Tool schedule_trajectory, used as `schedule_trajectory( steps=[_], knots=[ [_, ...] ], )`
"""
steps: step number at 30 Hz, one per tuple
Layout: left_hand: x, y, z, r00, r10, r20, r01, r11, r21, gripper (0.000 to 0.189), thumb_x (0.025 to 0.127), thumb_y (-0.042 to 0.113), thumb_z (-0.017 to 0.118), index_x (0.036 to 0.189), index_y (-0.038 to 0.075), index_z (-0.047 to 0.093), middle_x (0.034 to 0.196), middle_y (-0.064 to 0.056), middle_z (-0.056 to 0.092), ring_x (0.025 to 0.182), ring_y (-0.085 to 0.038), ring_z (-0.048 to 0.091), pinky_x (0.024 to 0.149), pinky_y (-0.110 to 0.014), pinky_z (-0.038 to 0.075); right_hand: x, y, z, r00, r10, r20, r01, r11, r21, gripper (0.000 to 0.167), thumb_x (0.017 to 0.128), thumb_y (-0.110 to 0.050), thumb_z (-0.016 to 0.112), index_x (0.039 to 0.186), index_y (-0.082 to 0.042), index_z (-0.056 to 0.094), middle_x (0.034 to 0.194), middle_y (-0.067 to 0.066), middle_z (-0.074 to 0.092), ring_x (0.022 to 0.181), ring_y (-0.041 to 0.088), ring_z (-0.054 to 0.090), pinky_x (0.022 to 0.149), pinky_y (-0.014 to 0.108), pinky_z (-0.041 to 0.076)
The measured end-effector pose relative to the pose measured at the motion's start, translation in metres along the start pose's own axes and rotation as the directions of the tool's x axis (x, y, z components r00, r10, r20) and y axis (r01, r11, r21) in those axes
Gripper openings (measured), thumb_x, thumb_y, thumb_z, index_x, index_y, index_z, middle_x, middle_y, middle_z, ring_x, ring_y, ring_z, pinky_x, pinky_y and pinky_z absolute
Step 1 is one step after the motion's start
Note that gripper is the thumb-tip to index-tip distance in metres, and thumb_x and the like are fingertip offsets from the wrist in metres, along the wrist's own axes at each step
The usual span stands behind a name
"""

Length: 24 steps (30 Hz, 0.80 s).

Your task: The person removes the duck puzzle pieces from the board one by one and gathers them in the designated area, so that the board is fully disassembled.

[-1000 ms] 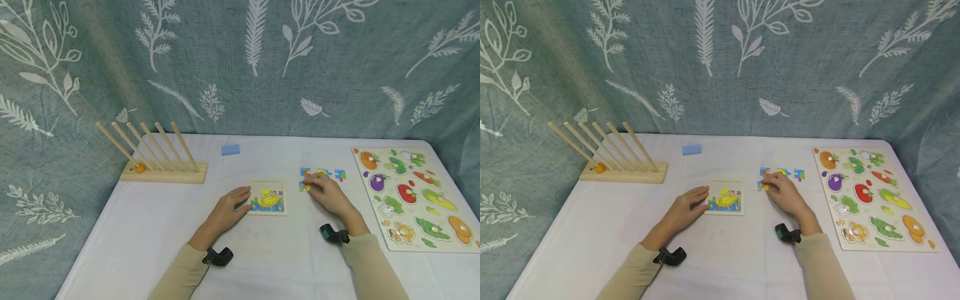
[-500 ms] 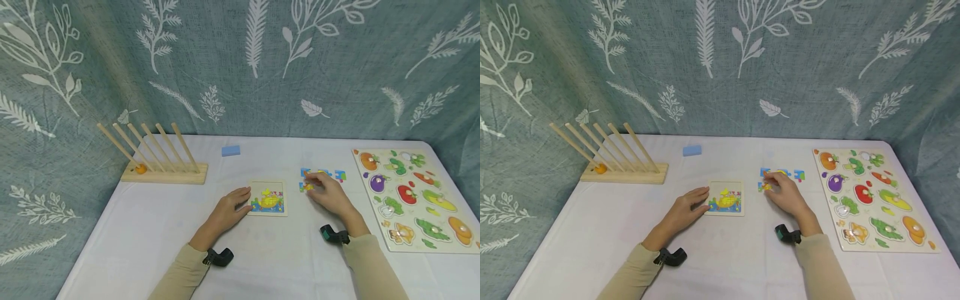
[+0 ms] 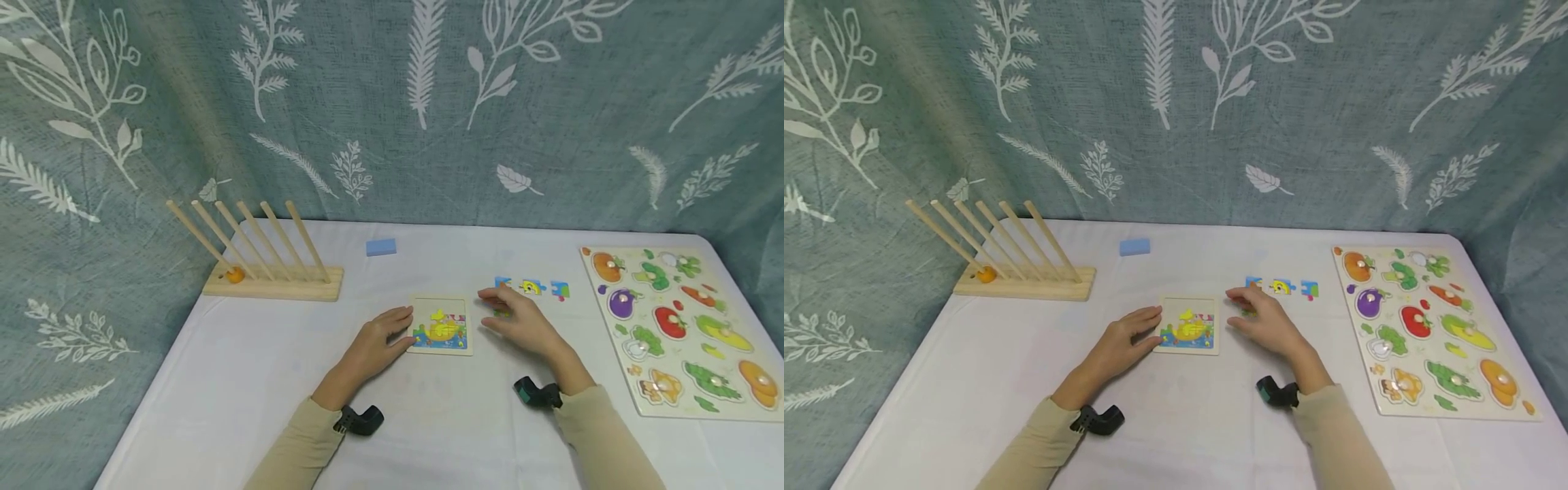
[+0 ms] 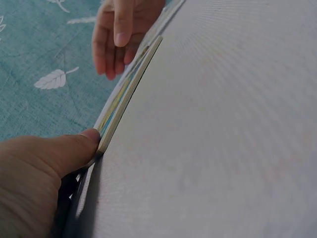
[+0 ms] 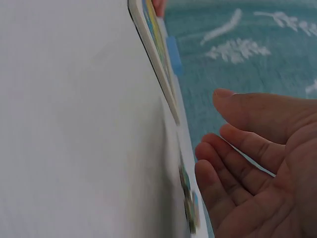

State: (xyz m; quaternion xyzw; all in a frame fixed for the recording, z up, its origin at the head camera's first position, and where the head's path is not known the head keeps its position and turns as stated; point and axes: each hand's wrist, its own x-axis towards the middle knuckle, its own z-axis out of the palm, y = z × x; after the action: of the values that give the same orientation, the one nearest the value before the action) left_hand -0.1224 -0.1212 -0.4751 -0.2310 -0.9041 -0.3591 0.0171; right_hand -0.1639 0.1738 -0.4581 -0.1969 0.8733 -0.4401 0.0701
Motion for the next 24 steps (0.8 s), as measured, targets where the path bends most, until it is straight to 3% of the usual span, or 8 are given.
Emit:
schedule_trajectory(
  steps=[9, 12, 17, 24],
  knots=[
    [0.001, 0.001, 0.001, 1.0, 0.005, 0.003, -0.005, 1.0, -0.005, 0.048, 0.087, 0.02, 0.069, 0.128, -0.003, 0.056, 0.138, -0.011, 0.052, 0.131, -0.027, 0.047, 0.107, -0.041, 0.042, 0.013, -0.018, 0.023, 0.994, -0.075, 0.076, 0.074, 0.997, 0.019, 0.046, 0.086, -0.01, 0.069, 0.128, 0.0, 0.054, 0.125, 0.016, 0.059, 0.109, 0.032, 0.061, 0.095, 0.044, 0.051],
    [0.001, 0.0, 0.002, 1.0, 0.012, 0.003, -0.012, 1.0, -0.005, 0.048, 0.087, 0.019, 0.069, 0.128, -0.003, 0.056, 0.138, -0.011, 0.052, 0.131, -0.027, 0.047, 0.107, -0.041, 0.042, 0.017, -0.025, 0.032, 0.992, -0.065, 0.109, 0.064, 0.998, 0.009, 0.047, 0.087, -0.013, 0.069, 0.129, -0.001, 0.054, 0.123, 0.014, 0.059, 0.107, 0.029, 0.061, 0.093, 0.042, 0.052],
    [0.002, -0.001, 0.003, 1.0, 0.018, 0.009, -0.018, 1.0, -0.004, 0.048, 0.088, 0.021, 0.068, 0.128, -0.003, 0.056, 0.138, -0.011, 0.053, 0.131, -0.026, 0.047, 0.107, -0.04, 0.041, 0.021, -0.034, 0.044, 0.991, -0.026, 0.128, 0.031, 0.999, -0.039, 0.048, 0.086, -0.012, 0.07, 0.129, -0.001, 0.054, 0.119, 0.012, 0.059, 0.101, 0.023, 0.059, 0.088, 0.037, 0.053],
    [0.002, -0.003, 0.002, 1.0, 0.008, 0.012, -0.008, 1.0, 0.008, 0.049, 0.088, 0.021, 0.069, 0.129, -0.002, 0.055, 0.139, -0.011, 0.052, 0.131, -0.027, 0.046, 0.108, -0.04, 0.041, 0.023, -0.037, 0.053, 0.992, -0.052, 0.118, 0.068, 0.989, -0.129, 0.046, 0.085, -0.009, 0.068, 0.128, -0.001, 0.056, 0.112, 0.01, 0.053, 0.091, 0.017, 0.051, 0.082, 0.035, 0.049]
  ],
)
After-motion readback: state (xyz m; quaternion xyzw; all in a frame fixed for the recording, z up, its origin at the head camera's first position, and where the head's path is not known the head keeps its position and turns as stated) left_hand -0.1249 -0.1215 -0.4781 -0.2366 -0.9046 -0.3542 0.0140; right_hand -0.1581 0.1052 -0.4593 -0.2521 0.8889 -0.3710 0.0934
